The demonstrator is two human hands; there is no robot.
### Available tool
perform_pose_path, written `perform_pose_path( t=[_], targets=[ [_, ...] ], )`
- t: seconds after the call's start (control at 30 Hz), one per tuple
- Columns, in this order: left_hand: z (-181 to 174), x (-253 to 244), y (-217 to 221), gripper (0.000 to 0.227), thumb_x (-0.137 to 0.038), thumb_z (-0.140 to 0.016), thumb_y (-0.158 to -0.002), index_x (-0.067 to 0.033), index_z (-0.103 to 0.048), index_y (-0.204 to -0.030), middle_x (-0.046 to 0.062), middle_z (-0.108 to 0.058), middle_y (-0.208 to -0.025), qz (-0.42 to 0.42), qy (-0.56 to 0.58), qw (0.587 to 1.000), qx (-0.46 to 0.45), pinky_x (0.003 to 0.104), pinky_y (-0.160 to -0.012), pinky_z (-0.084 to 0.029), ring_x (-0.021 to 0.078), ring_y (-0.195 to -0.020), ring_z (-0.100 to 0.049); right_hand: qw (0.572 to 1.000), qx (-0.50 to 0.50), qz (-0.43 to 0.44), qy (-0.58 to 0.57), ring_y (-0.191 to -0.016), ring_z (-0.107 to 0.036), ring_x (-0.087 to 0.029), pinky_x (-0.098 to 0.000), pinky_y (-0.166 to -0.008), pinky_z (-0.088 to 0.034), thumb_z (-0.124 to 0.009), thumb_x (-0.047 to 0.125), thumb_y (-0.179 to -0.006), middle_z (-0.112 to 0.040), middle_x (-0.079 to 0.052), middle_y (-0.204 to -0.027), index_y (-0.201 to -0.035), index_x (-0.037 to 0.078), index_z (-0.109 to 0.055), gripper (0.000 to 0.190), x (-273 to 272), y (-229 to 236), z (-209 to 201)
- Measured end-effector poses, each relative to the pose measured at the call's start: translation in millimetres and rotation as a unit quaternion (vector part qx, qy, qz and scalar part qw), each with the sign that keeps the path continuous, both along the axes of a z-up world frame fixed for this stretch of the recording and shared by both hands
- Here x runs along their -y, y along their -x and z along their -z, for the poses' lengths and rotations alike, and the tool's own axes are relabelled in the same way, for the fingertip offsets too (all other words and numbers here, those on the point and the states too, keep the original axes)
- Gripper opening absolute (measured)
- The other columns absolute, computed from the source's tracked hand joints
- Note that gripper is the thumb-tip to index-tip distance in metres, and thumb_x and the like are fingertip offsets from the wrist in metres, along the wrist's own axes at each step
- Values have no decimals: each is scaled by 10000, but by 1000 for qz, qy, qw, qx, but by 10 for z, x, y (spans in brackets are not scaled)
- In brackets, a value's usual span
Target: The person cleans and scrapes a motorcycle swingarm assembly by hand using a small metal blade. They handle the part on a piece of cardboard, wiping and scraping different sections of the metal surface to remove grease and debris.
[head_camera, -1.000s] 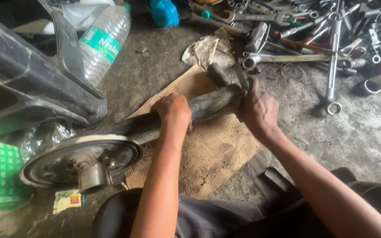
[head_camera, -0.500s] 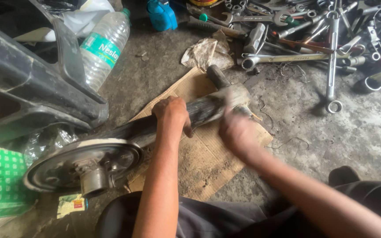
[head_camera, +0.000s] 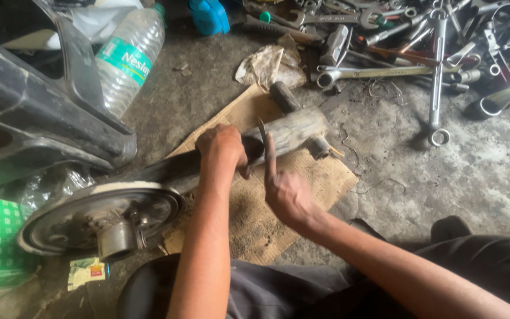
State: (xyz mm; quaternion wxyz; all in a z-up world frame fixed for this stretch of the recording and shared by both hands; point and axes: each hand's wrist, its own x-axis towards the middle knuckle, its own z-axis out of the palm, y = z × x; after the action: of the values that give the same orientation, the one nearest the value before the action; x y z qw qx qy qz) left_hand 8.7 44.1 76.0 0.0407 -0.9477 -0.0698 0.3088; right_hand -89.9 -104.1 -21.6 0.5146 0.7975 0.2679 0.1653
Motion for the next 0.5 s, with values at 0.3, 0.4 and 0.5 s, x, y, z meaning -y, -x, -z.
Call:
perform_pose_path(
  t=[0.3, 0.4, 0.5],
  targets=[
    [19, 29, -8, 795, -432, -1008, -584, -105, -716, -1248, 111, -700, -1286, 7, -10, 1000, -4, 453, -993, -548, 319, -1199, -664, 935, -161, 113, -296, -370, -300, 5, -173, -268, -272, -376, 91, -1008, -549, -272, -1300, -1596, 14, -106, 651, -18, -133, -78],
    [107, -4, -5, 815, -458, -987, -589, -77, -703, -1251, 128, -743, -1239, -3, -5, 1000, -16, 437, -956, -580, 308, -1134, -731, 999, 39, 0, -32, -409, -270, 13, -147, -319, -251, -355, 106, -1062, -498, -302, -1499, -1560, -11, -304, 514, 79, -46, -27],
    [93, 25, 6, 802, -448, -990, -603, -78, -694, -1250, 125, -725, -1244, 2, -8, 1000, -22, 443, -980, -558, 311, -1156, -705, 885, -139, 164, -414, -420, -280, 0, -164, -342, -269, -342, 96, -1077, -672, -207, -1141, -1665, 0, -212, 611, 351, -454, -87]
  ],
)
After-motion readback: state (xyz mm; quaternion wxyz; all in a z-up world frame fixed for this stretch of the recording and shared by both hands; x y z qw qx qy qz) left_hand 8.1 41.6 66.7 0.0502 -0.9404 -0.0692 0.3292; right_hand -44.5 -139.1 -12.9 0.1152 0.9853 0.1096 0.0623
